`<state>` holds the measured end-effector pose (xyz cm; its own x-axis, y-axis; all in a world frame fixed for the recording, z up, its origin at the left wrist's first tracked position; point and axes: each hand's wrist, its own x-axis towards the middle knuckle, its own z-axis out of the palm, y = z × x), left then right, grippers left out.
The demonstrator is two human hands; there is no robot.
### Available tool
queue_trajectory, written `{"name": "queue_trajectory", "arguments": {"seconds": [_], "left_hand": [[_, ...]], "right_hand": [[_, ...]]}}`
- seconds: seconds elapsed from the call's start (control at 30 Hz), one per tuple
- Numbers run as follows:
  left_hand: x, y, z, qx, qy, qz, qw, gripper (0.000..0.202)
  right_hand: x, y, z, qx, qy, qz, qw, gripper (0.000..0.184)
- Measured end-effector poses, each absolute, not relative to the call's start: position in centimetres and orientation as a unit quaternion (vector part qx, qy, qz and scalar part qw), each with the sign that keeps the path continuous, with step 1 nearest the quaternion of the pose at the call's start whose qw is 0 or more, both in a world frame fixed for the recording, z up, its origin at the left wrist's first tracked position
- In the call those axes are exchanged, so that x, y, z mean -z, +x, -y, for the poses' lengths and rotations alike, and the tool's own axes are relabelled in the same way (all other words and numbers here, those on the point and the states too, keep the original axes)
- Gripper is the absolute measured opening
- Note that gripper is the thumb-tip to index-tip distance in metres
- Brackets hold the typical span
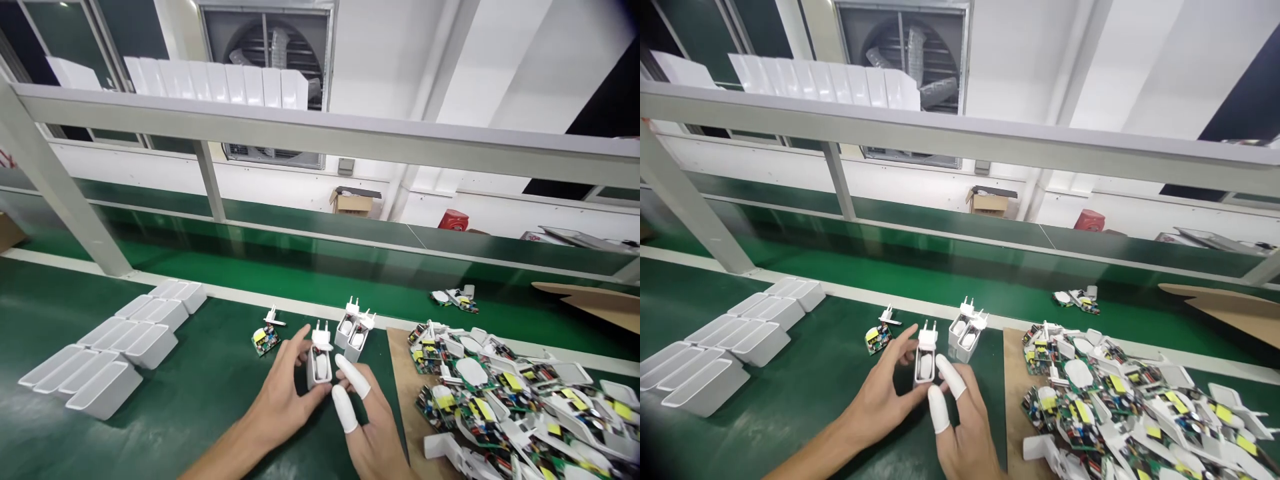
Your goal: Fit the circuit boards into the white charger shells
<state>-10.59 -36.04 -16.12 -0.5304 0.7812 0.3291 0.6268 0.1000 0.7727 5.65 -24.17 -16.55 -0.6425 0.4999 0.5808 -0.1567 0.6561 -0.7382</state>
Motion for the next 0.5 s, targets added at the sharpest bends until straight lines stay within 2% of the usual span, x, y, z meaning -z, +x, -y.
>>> {"name": "queue_trajectory", "arguments": {"seconds": [0.1,0.2,0.3,0.43,0.5], "left_hand": [[15.7,-12.6,33.9,-0.5,0.427,-0.746,0.108,0.086],[15.2,-14.7,31.0,-0.505,0.426,-0.734,0.154,0.094],[15.0,-16.3,28.4,-0.498,0.44,-0.715,0.215,0.109],[15.0,-17.2,26.3,-0.495,0.458,-0.671,0.307,0.138],[15.0,-17.1,25.9,-0.496,0.464,-0.655,0.333,0.144]], "right_hand": [[17.9,5.4,22.7,-0.371,-0.203,0.786,0.451,0.034],[20.5,4.8,21.1,-0.407,-0.313,0.721,0.465,0.047],[22.6,4.1,20.2,-0.451,-0.315,0.699,0.456,0.055],[23.6,3.6,19.8,-0.469,-0.273,0.704,0.458,0.05],[23.7,3.3,19.4,-0.473,-0.26,0.705,0.459,0.047]]}}
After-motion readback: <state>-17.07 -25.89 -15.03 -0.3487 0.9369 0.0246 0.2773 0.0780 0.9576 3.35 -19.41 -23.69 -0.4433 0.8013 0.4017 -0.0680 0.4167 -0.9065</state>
